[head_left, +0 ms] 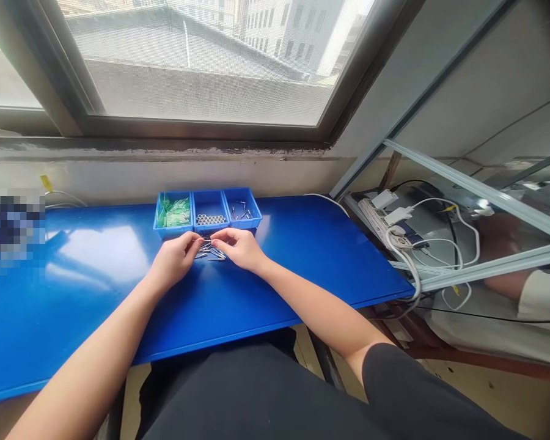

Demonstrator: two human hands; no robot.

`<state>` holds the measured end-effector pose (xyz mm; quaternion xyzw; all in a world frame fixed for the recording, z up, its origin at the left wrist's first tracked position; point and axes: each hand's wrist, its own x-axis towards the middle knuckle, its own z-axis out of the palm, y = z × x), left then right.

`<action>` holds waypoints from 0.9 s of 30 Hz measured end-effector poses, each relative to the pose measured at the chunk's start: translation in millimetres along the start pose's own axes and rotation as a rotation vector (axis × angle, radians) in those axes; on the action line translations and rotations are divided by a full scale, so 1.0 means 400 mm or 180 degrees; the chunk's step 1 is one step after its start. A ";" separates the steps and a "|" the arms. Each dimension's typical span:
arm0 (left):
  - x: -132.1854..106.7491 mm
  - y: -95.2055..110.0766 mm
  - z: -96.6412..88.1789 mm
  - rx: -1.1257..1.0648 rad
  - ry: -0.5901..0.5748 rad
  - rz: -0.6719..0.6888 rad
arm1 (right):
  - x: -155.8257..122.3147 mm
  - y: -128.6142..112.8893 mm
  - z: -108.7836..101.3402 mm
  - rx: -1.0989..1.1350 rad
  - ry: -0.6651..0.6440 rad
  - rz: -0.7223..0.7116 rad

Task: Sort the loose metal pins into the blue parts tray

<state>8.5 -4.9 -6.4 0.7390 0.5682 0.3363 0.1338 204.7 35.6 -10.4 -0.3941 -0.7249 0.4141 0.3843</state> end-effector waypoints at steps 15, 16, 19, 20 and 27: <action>-0.003 0.001 0.001 -0.0236 0.0052 -0.0016 | -0.001 -0.008 -0.004 -0.0074 0.0083 -0.0042; -0.003 0.003 0.000 -0.0252 0.0044 -0.0010 | -0.002 -0.009 -0.004 -0.0074 0.0095 -0.0039; -0.005 0.005 -0.001 -0.0286 0.0043 -0.0010 | -0.002 -0.011 -0.003 -0.0069 0.0124 -0.0051; -0.005 0.006 -0.002 -0.0289 0.0044 -0.0015 | -0.002 -0.011 -0.003 -0.0062 0.0131 -0.0059; -0.003 0.006 -0.006 -0.0247 0.0029 -0.0040 | -0.001 -0.013 -0.001 -0.0030 0.0138 -0.0052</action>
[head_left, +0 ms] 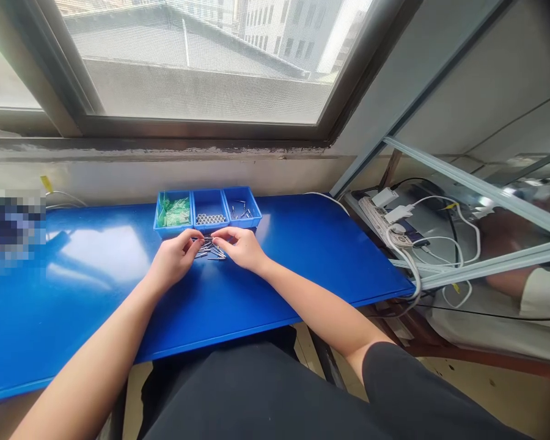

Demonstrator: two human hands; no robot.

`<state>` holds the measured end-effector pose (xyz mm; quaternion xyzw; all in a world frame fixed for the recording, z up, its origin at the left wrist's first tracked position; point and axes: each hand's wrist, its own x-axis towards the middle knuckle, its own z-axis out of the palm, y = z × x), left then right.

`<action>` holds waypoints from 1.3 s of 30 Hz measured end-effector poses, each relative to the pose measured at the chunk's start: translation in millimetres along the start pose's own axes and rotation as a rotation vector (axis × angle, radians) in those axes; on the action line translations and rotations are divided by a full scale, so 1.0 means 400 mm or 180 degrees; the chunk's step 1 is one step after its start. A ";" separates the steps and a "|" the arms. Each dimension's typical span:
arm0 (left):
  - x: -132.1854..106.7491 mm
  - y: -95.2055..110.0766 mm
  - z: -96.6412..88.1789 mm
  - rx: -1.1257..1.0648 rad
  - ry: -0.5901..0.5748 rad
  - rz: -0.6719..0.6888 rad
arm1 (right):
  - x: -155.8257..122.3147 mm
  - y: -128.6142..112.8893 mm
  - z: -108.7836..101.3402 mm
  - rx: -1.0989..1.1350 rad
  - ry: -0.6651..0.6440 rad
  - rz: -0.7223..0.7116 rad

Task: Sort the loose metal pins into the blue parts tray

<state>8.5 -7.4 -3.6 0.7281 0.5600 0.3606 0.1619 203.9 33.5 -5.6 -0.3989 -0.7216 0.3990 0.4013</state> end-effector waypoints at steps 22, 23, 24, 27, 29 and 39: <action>0.001 -0.002 0.001 0.0063 -0.0021 0.0034 | -0.001 0.000 0.001 0.0056 -0.0019 0.0017; 0.002 -0.002 0.001 0.0091 -0.0021 0.0026 | -0.001 -0.001 0.001 0.0068 -0.0012 0.0017; 0.002 -0.002 0.000 0.0114 -0.0022 0.0017 | -0.001 -0.001 0.001 0.0080 -0.0010 0.0017; 0.003 -0.001 0.000 0.0104 -0.0009 0.0015 | -0.001 -0.004 0.000 0.0104 -0.0008 0.0044; 0.004 0.001 0.000 0.0053 0.0013 0.0037 | -0.001 -0.005 -0.001 0.0107 0.0002 0.0052; 0.004 -0.002 0.006 0.0072 0.0012 0.0090 | 0.000 -0.001 0.000 0.0074 0.0017 0.0055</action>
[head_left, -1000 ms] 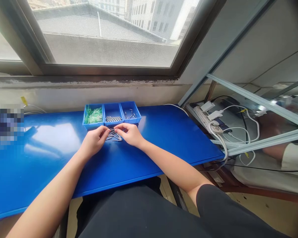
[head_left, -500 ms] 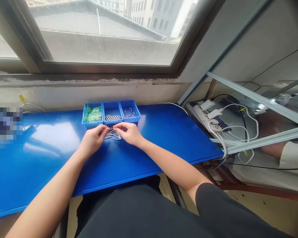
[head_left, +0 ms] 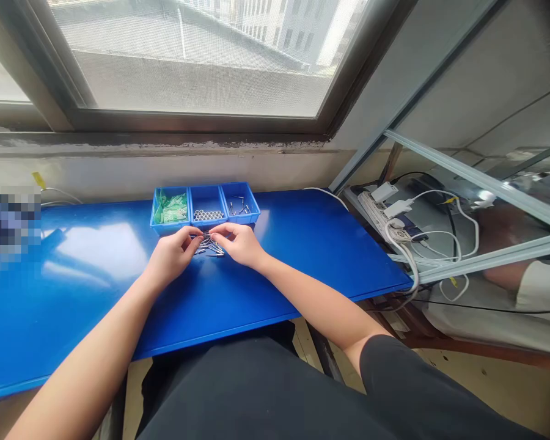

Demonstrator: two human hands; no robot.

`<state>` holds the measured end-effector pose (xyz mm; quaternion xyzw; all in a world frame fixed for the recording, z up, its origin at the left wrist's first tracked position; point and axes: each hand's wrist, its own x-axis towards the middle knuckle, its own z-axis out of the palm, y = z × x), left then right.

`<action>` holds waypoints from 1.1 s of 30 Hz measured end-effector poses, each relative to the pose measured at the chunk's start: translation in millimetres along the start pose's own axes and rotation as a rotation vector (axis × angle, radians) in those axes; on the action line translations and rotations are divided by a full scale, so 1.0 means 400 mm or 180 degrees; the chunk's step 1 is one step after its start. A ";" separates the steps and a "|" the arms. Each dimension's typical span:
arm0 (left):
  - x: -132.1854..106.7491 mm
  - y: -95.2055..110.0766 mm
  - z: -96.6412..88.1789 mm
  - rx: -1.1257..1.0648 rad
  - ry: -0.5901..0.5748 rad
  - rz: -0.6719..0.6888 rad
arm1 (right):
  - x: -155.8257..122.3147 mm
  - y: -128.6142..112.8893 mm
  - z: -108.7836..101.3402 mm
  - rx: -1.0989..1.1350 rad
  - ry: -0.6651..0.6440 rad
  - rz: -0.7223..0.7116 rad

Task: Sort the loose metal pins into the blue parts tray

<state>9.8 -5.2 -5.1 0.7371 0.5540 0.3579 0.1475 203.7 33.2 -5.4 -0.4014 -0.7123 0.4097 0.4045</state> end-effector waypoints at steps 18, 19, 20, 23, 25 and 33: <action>0.001 -0.004 -0.001 0.0086 -0.0035 -0.0104 | -0.001 0.000 0.000 0.0026 0.0030 -0.0033; 0.001 -0.005 -0.001 0.0096 -0.0037 -0.0098 | 0.000 0.001 0.000 0.0024 0.0027 -0.0039; 0.000 -0.005 -0.001 0.0103 -0.0043 -0.0093 | 0.000 0.002 0.000 0.0021 0.0023 -0.0049; -0.001 -0.003 -0.002 0.0094 -0.0056 -0.0078 | 0.000 0.004 0.000 0.0005 0.0006 -0.0073; -0.001 0.002 -0.003 0.0085 -0.0042 -0.0072 | 0.000 0.003 0.000 -0.0002 0.0004 -0.0064; -0.001 0.010 -0.005 0.0033 -0.0010 -0.0012 | 0.000 0.000 0.000 -0.0003 -0.0006 -0.0048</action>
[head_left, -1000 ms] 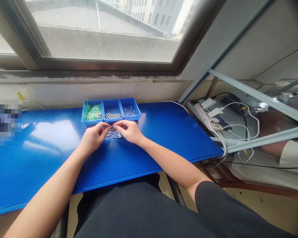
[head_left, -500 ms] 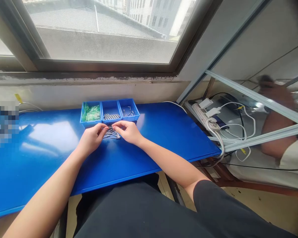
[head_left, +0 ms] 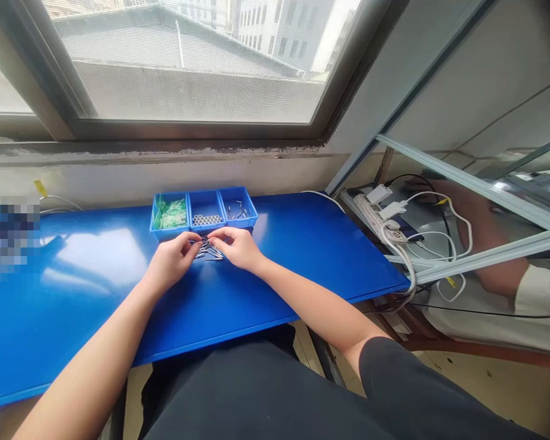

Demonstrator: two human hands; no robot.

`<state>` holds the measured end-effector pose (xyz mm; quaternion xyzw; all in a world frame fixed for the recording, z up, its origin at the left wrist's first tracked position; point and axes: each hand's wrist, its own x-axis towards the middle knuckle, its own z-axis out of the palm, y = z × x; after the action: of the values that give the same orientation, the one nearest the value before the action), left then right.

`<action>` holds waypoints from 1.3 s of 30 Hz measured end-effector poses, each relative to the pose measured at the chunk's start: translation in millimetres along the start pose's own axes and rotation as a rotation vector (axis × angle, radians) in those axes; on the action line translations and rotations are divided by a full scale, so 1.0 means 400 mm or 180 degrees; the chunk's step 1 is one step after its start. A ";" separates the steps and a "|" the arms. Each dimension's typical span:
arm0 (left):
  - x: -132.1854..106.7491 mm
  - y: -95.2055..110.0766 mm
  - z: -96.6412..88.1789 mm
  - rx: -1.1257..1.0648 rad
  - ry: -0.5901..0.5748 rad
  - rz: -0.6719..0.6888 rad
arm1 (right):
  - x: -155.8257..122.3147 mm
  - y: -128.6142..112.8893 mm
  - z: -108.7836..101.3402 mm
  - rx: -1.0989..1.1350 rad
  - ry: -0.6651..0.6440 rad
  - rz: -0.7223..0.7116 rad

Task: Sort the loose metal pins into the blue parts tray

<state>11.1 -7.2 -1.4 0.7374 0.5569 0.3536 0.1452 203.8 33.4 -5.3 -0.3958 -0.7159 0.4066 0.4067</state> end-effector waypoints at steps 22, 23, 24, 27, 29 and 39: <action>0.000 -0.009 0.002 -0.0042 0.0027 0.0037 | 0.020 0.038 0.009 0.1109 -0.0036 0.0647; 0.000 -0.010 0.002 -0.0039 0.0024 0.0019 | 0.020 0.038 0.009 0.1095 -0.0049 0.0646; 0.000 -0.010 0.001 -0.0031 0.0021 -0.0003 | 0.019 0.038 0.009 0.1067 -0.0065 0.0638; 0.000 -0.011 0.000 0.0003 0.0008 -0.0058 | 0.016 0.036 0.010 0.0953 -0.0122 0.0595; 0.001 -0.010 -0.001 0.0011 -0.0015 -0.0067 | 0.015 0.034 0.011 0.0925 -0.0121 0.0573; -0.001 -0.007 -0.001 -0.0003 -0.0012 -0.0005 | 0.016 0.035 0.009 0.0982 -0.0082 0.0581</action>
<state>8.8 -6.8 -2.9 0.7376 0.5570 0.3524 0.1468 201.6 43.4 -17.5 -0.3867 -0.6113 0.5519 0.4148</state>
